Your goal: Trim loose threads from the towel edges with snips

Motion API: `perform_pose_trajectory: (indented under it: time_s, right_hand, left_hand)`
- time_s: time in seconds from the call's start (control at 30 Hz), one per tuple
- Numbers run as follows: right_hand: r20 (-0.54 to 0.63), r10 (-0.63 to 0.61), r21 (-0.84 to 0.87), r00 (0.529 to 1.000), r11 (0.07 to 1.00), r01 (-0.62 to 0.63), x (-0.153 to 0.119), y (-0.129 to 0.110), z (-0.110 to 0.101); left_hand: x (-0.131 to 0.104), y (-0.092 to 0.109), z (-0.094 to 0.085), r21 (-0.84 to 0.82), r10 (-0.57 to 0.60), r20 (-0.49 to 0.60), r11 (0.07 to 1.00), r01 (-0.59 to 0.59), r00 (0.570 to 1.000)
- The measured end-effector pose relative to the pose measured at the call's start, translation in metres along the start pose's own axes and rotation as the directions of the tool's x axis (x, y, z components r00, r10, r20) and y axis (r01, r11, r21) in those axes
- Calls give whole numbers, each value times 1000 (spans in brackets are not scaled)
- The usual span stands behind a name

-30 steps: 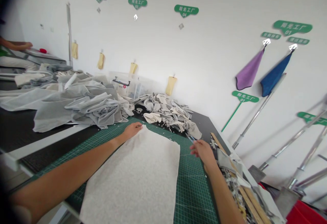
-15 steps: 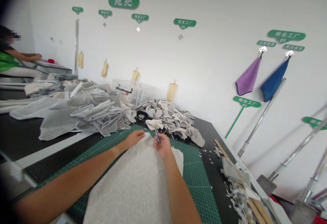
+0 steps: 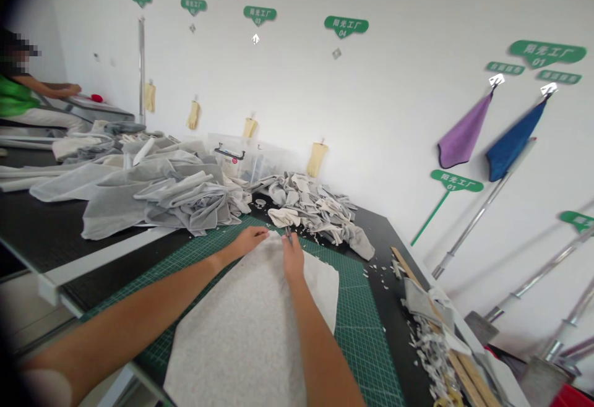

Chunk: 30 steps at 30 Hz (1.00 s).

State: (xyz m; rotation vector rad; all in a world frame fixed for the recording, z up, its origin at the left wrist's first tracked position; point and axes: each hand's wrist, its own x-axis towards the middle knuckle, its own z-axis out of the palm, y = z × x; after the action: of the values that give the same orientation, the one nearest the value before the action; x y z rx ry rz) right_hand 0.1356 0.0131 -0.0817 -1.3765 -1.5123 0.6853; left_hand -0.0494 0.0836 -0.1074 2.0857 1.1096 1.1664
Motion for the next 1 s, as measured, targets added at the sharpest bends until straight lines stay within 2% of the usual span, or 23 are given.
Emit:
perform_pose_trajectory:
  time_s: [0.13, 0.23, 0.33, 0.5, 0.67, 1.0]
  right_hand:
    - [-76, -100, -343, 992, 937, 68, -13, -5, 3]
    - [-71, -130, -435, 989, 896, 87, -15, -6, 6]
    - [-90, -136, -513, 987, 855, 71, -14, -5, 7]
    - [-91, -182, -582, 979, 808, 96, -13, -1, 8]
    - [-43, -196, -607, 980, 784, 130, -13, 1, 10]
    - [-12, -239, -669, 971, 723, 170, -14, 0, 12]
  left_hand:
    - [-2, 4, 1, 13, 56, -13, 998, -56, 998]
    - [-3, 8, 1, 25, 91, -24, 996, -91, 996]
    - [-3, 10, 1, 39, 76, -17, 996, -75, 997]
    - [-2, 12, 1, 36, 34, 8, 999, -34, 999]
    - [-3, 12, 1, 29, 81, 23, 996, -81, 996]
    - [-1, 2, 2, 37, 104, -57, 994, -102, 993]
